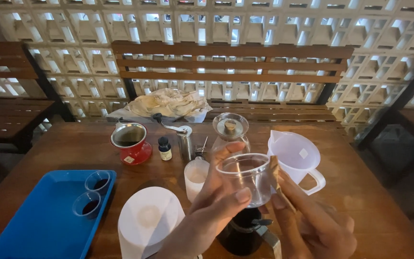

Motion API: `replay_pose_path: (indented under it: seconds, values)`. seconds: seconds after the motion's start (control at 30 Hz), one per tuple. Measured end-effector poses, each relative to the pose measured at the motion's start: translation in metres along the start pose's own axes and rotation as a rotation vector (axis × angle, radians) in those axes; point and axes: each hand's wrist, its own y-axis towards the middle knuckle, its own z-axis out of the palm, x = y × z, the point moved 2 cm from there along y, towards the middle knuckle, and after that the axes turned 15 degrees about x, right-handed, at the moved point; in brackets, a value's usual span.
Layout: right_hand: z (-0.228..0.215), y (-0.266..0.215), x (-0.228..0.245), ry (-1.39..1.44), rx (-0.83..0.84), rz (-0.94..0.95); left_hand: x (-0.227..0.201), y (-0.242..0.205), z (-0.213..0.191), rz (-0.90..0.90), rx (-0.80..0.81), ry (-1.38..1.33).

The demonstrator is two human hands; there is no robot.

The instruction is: Filling small sample cups with liquid using a spoon and a digital scale for measurement.

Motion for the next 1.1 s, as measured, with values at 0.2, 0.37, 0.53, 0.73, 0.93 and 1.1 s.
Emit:
replay_pose_path:
  seconds: [0.2,0.37,0.53,0.73,0.93,1.1]
  values:
    - [-0.006,0.002,-0.002,-0.006,0.017,-0.035,-0.014,0.000,0.024,-0.023,0.022,0.070]
    - [-0.006,0.006,0.003,0.017,-0.019,-0.030,-0.012,0.000,0.026,-0.062,-0.094,0.039]
    - [-0.006,0.010,-0.001,0.000,-0.007,-0.074,-0.003,0.002,0.019,0.023,-0.089,0.187]
    - [-0.016,0.011,0.002,0.009,0.059,-0.117,0.001,-0.001,0.006,-0.060,-0.115,0.097]
    - [-0.016,0.003,-0.007,0.022,0.043,-0.052,0.012,0.000,0.002,-0.043,-0.138,-0.124]
    - [-0.016,0.006,-0.008,-0.020,0.032,-0.080,0.017,0.003,0.002,0.063,-0.105,-0.224]
